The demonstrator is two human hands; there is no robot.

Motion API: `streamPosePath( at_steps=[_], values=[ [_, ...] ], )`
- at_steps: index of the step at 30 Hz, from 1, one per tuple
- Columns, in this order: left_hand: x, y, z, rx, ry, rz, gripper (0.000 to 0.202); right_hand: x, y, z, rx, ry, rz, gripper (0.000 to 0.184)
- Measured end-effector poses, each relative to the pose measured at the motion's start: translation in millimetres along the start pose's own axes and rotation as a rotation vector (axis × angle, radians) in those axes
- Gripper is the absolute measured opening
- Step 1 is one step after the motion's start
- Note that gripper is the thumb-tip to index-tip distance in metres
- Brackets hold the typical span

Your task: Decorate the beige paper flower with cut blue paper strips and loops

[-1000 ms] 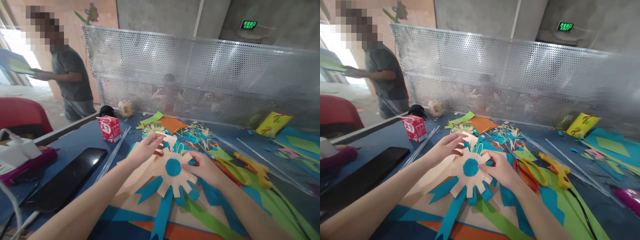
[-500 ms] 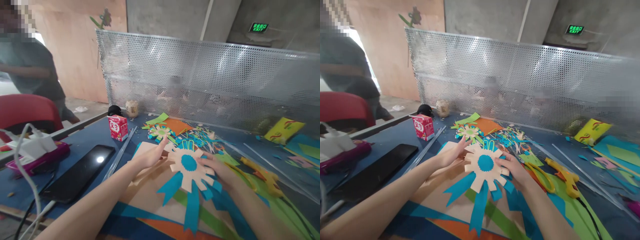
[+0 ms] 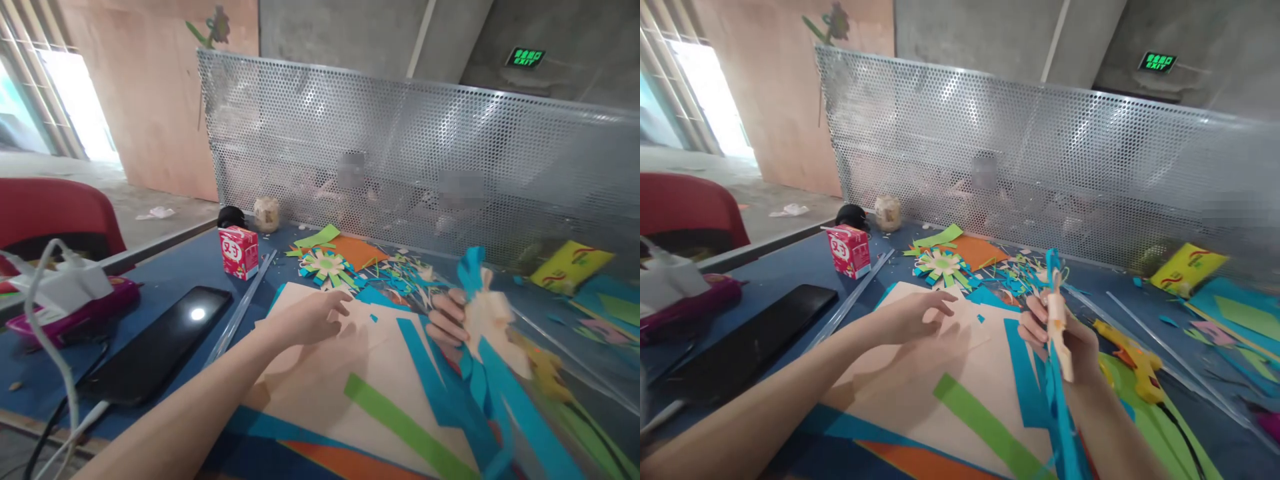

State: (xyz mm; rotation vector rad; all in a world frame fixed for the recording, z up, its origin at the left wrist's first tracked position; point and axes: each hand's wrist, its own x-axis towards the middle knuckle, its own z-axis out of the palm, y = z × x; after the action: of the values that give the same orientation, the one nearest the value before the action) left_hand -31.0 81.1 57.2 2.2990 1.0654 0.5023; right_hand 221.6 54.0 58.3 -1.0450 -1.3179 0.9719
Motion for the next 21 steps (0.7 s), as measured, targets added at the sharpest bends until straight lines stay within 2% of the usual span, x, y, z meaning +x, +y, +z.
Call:
streamPosePath(
  at_steps=[3,6,8,15,21],
  values=[
    [-1.1,7.2,3.9,0.152,-0.002,0.097,0.046,-1.4,-6.9,2.4,0.326,-0.077,0.021,0.043],
    [-1.4,17.1,9.0,0.166,-0.062,0.224,0.047,-2.4,-7.8,4.6,0.385,-0.102,0.059,0.045],
    [-1.4,21.5,13.0,0.2,-0.098,0.251,0.046,-2.6,-5.0,5.8,0.368,-0.11,0.096,0.046],
    [-0.9,26.1,24.8,0.228,-0.117,0.195,0.046,-7.1,-4.9,9.1,0.556,-0.236,0.121,0.035],
    [0.4,28.7,28.8,0.3,-0.095,0.16,0.043,-2.1,2.7,7.7,0.68,-0.309,0.097,0.043]
  ],
)
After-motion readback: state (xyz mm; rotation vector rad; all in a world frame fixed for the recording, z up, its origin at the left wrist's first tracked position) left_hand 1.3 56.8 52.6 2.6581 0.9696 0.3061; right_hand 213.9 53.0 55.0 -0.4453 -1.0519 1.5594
